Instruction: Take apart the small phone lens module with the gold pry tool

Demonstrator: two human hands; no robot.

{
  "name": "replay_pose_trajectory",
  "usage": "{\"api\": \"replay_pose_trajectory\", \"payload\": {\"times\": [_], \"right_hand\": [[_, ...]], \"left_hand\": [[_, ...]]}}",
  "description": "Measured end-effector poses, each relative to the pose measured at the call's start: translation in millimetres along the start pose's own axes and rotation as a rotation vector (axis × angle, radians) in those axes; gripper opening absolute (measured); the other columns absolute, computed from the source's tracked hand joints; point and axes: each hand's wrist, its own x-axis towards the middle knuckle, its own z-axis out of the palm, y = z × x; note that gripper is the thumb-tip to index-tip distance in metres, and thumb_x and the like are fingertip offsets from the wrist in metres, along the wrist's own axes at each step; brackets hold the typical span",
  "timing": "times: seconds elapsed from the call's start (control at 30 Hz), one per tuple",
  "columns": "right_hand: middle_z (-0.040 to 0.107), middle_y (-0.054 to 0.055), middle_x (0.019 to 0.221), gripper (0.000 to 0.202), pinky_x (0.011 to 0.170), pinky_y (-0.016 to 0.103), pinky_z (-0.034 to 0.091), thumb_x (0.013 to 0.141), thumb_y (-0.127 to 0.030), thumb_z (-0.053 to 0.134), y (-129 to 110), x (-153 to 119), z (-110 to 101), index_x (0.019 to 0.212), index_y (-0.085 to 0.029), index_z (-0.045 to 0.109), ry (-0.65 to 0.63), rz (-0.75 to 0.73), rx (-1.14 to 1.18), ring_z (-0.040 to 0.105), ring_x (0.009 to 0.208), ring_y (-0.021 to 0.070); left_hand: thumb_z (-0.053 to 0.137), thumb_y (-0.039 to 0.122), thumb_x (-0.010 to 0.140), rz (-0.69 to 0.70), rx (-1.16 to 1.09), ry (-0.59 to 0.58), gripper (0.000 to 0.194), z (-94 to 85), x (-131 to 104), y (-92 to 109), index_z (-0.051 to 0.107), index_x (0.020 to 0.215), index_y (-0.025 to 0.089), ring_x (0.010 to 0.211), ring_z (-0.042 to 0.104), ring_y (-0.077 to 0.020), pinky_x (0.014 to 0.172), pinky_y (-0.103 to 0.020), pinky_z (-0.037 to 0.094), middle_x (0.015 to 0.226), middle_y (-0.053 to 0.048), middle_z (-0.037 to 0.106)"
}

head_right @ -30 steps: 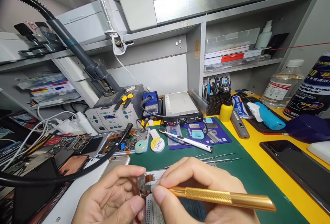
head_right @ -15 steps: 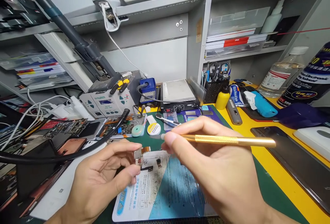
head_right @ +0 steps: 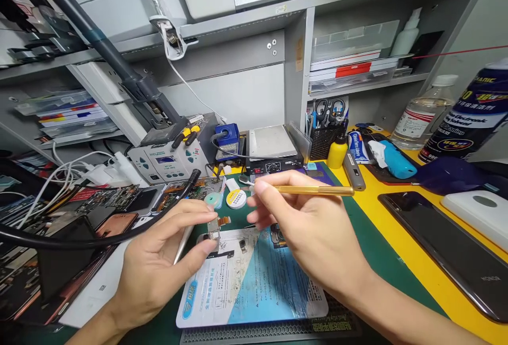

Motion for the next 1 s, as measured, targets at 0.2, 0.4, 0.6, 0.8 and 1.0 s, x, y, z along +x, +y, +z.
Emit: {"api": "replay_pose_trajectory", "payload": {"times": [0.2,0.4,0.6,0.8,1.0], "right_hand": [[0.081,0.004,0.086,0.026,0.068,0.025,0.059,0.089,-0.042,0.074,6.0,0.6,2.0,0.103,-0.019,0.071,-0.297,0.150,0.140,0.075,0.072,0.0165],[0.077,0.003,0.072,0.026,0.069,0.031,0.054,0.085,-0.027,0.077,9.8,-1.3,1.7,0.104,-0.014,0.066,-0.457,0.240,0.222,0.069,0.069,0.0174],[0.078,0.001,0.073,0.024,0.069,0.029,0.055,0.083,-0.024,0.077,8.6,1.7,2.5,0.104,-0.015,0.067,-0.401,0.272,0.265,0.070,0.068,0.0157],[0.079,0.001,0.071,0.022,0.069,0.028,0.055,0.084,-0.023,0.077,8.4,3.1,-0.1,0.103,-0.017,0.067,-0.366,0.282,0.279,0.072,0.068,0.0152],[0.079,0.001,0.071,0.023,0.070,0.030,0.055,0.084,-0.025,0.077,10.0,2.5,0.2,0.103,-0.017,0.067,-0.365,0.279,0.276,0.073,0.069,0.0177]], "left_hand": [[0.068,0.000,0.079,0.135,0.115,-0.032,0.037,3.8,2.6,7.1,0.069,0.112,0.017,0.106,0.057,-0.0223,0.096,-0.039,0.045,0.105,-0.008,0.062],[0.068,0.001,0.078,0.043,0.082,-0.077,0.035,9.2,2.7,16.0,0.070,0.109,0.017,0.099,0.057,-0.0224,0.090,-0.038,0.046,0.100,-0.008,0.063],[0.064,0.015,0.089,-0.282,-0.221,-0.046,0.038,6.8,-1.0,15.6,0.061,0.125,0.028,0.099,0.063,-0.0184,0.088,-0.031,0.051,0.106,-0.003,0.069],[0.062,0.021,0.093,-0.428,-0.421,0.003,0.026,1.1,1.4,14.0,0.069,0.118,0.024,0.098,0.067,-0.0170,0.085,-0.026,0.052,0.104,-0.004,0.074],[0.065,0.022,0.092,-0.442,-0.385,0.050,0.021,2.2,2.1,18.9,0.072,0.111,0.021,0.095,0.068,-0.0167,0.085,-0.026,0.052,0.102,-0.004,0.078]]}}
